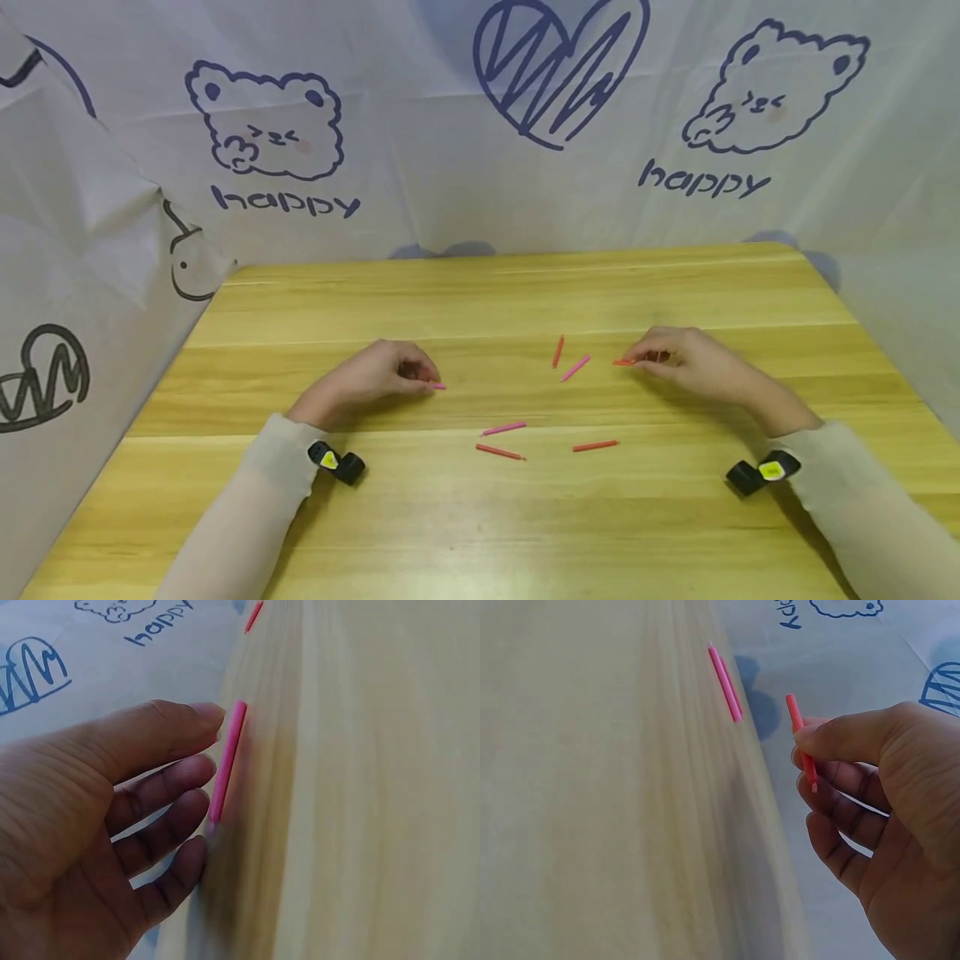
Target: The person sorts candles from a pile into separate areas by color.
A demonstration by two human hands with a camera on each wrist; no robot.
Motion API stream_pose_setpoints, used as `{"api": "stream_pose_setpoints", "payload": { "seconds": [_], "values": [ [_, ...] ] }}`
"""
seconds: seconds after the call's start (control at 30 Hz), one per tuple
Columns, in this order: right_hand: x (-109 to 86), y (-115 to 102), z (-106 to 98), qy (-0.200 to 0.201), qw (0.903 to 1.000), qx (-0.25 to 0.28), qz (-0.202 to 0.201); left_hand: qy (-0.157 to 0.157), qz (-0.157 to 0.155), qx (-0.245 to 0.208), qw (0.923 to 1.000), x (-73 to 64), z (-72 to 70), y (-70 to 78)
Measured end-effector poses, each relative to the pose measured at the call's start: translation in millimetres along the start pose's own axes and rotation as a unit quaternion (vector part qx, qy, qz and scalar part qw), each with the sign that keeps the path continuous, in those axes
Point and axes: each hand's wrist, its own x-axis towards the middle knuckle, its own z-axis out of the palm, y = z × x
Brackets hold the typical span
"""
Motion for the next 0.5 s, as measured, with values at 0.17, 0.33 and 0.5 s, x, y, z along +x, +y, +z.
{"api": "stream_pose_setpoints", "payload": {
  "seconds": [0.17,0.33,0.5],
  "values": [
    [1.1,-1,5,-0.002,0.9999,0.003,-0.012,0.003,0.011,0.011,0.9999,1.2,3.2,8.3],
    [2.2,-1,9,-0.006,0.9998,0.007,-0.020,0.024,0.029,0.064,0.9973,2.6,6.1,20.2],
    [2.3,0,11,-0.006,0.9996,0.007,-0.027,0.044,0.042,0.112,0.9919,4.5,10.9,30.4]
  ]
}}
